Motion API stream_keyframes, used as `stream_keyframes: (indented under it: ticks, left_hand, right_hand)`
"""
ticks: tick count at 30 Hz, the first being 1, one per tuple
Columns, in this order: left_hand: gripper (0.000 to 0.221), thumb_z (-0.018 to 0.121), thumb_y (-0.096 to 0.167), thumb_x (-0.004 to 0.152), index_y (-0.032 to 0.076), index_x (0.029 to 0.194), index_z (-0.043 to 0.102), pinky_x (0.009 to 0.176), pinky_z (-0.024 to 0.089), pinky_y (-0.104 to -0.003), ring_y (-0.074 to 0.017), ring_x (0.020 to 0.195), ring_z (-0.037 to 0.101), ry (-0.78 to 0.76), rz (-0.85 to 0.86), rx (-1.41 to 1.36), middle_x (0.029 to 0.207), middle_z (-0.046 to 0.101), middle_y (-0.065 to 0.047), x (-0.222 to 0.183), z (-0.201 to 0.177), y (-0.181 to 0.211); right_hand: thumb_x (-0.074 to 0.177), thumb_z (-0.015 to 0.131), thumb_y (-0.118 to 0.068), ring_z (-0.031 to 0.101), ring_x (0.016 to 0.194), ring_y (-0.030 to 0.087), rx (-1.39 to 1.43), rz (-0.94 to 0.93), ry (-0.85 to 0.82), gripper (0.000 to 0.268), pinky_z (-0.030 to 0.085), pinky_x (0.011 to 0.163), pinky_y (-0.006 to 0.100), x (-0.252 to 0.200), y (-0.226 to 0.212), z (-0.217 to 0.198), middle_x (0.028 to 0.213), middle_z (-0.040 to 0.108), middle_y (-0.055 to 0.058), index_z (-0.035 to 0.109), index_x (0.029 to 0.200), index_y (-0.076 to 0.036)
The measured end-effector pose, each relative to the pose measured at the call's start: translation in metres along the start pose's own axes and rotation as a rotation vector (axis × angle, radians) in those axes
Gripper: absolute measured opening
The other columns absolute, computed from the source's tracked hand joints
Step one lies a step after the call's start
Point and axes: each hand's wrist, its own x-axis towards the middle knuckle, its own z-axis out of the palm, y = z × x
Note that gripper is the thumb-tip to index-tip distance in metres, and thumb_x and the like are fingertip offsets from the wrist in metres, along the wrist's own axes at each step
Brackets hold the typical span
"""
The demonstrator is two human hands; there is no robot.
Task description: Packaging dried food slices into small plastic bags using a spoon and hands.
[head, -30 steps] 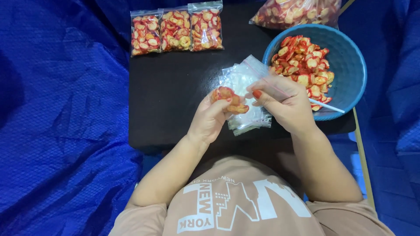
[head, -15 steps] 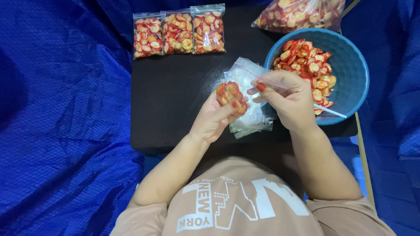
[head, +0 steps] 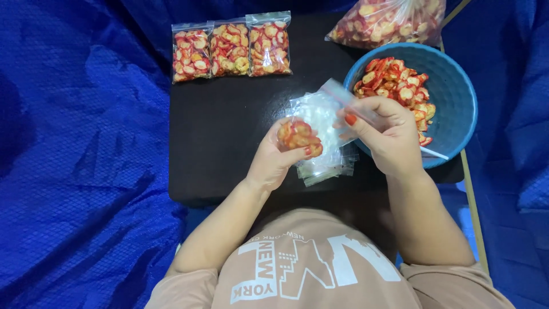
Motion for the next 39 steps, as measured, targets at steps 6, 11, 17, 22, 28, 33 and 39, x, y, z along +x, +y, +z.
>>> stream_keyframes:
  ticks: [6, 11, 17, 22, 28, 33, 39]
  left_hand:
    - [0.029, 0.075, 0.012, 0.095, 0.01, 0.12, 0.061, 0.081, 0.068, -0.038, -0.0304, 0.102, 0.075, -0.01, -0.077, -0.104, 0.112, 0.075, -0.016, -0.002, -0.012, -0.005]
    - [0.031, 0.072, 0.016, 0.097, 0.009, 0.123, 0.057, 0.082, 0.066, -0.04, -0.0312, 0.103, 0.075, 0.045, -0.097, -0.003, 0.115, 0.074, -0.016, -0.001, -0.019, -0.009]
    - [0.058, 0.077, 0.01, 0.091, 0.008, 0.14, 0.044, 0.088, 0.064, -0.043, -0.029, 0.108, 0.072, 0.081, -0.091, 0.174, 0.119, 0.068, -0.017, -0.001, -0.033, -0.01]
    - [0.115, 0.096, 0.023, 0.065, 0.008, 0.156, 0.028, 0.12, 0.033, -0.058, -0.0415, 0.145, 0.041, 0.129, 0.134, 1.087, 0.155, 0.034, -0.023, -0.013, 0.015, 0.034]
    - [0.142, 0.1, 0.054, 0.054, 0.003, 0.159, 0.02, 0.114, 0.011, -0.081, -0.0537, 0.149, 0.025, -0.125, 0.275, 1.273, 0.158, 0.027, -0.032, 0.001, 0.035, 0.026]
    - [0.14, 0.099, 0.052, 0.057, 0.002, 0.16, 0.017, 0.11, -0.006, -0.083, -0.05, 0.149, 0.027, -0.142, 0.223, 1.239, 0.155, 0.033, -0.029, 0.012, 0.052, 0.015]
    - [0.126, 0.096, 0.056, 0.058, 0.003, 0.152, 0.03, 0.111, 0.0, -0.082, -0.0446, 0.143, 0.039, -0.151, 0.275, 1.201, 0.146, 0.045, -0.021, 0.02, 0.053, 0.004]
  right_hand:
    - [0.095, 0.076, 0.0, 0.067, 0.081, 0.012, -0.127, -0.006, -0.032, 0.015, 0.062, 0.08, 0.032, -0.004, 0.007, -0.01, 0.089, 0.072, 0.012, 0.071, 0.109, 0.003]
    - [0.093, 0.076, 0.005, 0.066, 0.089, 0.01, -0.085, 0.048, -0.015, 0.026, 0.058, 0.087, 0.029, -0.007, 0.012, -0.02, 0.089, 0.069, 0.011, 0.066, 0.118, 0.005]
    - [0.093, 0.071, 0.004, 0.068, 0.087, 0.013, -0.049, 0.158, -0.068, 0.034, 0.062, 0.078, 0.031, -0.019, 0.013, -0.02, 0.094, 0.069, 0.012, 0.062, 0.126, 0.002]
    - [0.087, 0.072, 0.003, 0.072, 0.084, 0.016, -0.079, 0.25, -0.134, 0.048, 0.067, 0.066, 0.033, -0.018, 0.014, -0.025, 0.101, 0.071, 0.014, 0.059, 0.133, 0.002]
    - [0.094, 0.068, -0.007, 0.072, 0.086, 0.016, -0.145, 0.251, -0.196, 0.038, 0.067, 0.065, 0.031, -0.017, 0.002, -0.021, 0.102, 0.069, 0.012, 0.064, 0.131, 0.001]
    - [0.103, 0.054, -0.013, 0.069, 0.084, 0.018, -0.166, 0.218, -0.196, 0.034, 0.068, 0.066, 0.038, -0.013, -0.006, -0.025, 0.102, 0.072, 0.02, 0.064, 0.13, 0.005]
    - [0.102, 0.054, -0.007, 0.071, 0.085, 0.021, -0.293, 0.115, -0.236, 0.031, 0.067, 0.065, 0.037, -0.009, -0.008, -0.03, 0.101, 0.074, 0.02, 0.064, 0.13, 0.005]
